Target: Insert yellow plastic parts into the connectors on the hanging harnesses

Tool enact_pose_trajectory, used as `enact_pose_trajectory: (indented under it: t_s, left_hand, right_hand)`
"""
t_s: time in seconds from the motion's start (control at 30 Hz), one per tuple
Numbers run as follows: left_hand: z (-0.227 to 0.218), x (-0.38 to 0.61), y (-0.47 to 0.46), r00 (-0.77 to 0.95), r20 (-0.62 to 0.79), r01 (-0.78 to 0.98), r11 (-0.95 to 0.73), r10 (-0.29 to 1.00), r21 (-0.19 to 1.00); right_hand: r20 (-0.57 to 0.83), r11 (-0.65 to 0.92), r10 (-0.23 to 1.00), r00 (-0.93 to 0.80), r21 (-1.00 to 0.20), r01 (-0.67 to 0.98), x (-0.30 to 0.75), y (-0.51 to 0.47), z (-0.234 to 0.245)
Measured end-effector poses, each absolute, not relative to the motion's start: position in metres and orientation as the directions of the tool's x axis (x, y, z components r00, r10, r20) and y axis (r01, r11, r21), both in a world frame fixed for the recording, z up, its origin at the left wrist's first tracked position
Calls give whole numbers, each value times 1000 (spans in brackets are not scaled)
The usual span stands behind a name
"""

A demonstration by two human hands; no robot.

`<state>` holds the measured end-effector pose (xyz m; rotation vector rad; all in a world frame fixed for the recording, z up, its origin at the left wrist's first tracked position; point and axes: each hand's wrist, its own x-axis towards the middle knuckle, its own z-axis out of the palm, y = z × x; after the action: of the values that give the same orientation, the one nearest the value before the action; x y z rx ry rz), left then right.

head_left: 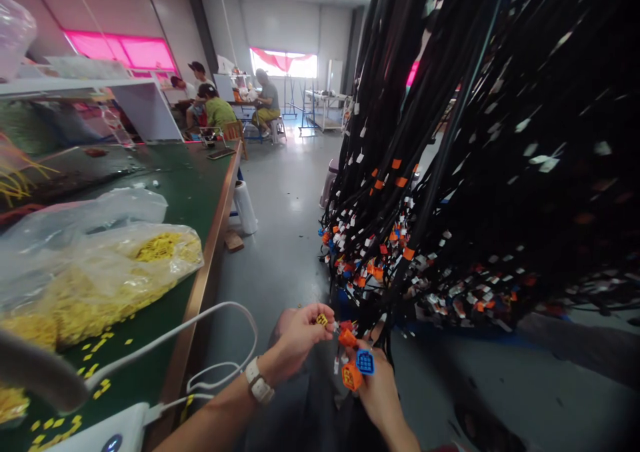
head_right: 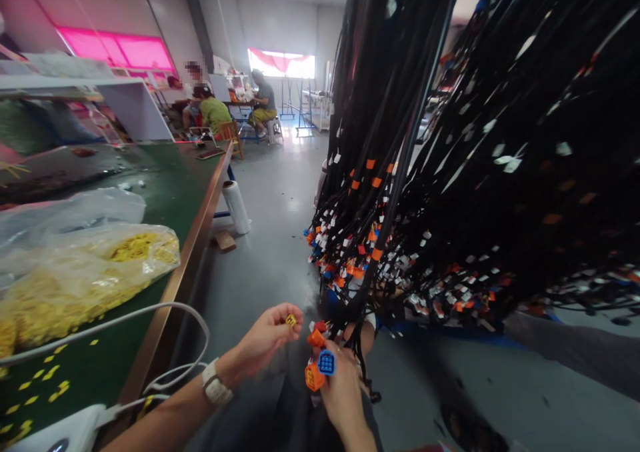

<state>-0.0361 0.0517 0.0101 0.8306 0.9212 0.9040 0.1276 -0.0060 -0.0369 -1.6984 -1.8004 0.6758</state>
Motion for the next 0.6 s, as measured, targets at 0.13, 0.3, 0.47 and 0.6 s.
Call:
enact_pose_trajectory:
  t_s: [0.13, 0.3, 0.47, 0.6]
  left_hand:
    - [12, -38, 50, 442, -271, -400, 458, 855, 794]
    - [7, -35, 45, 520, -263, -352, 484, 813, 801]
    - [3, -34, 45, 518, -199, -210, 349, 832, 913]
    - [0, -34, 46, 475, -138, -122, 220, 869, 968]
  right_hand:
    - [88, 87, 995, -42, -604, 792, 128, -6, -44]
    - [74, 65, 997, -30, -536, 842, 130, -5, -52]
    - [101, 73, 995, -25, -502, 862, 130, -3, -52]
    - [125, 68, 992, -6, -494, 867, 129, -1, -53]
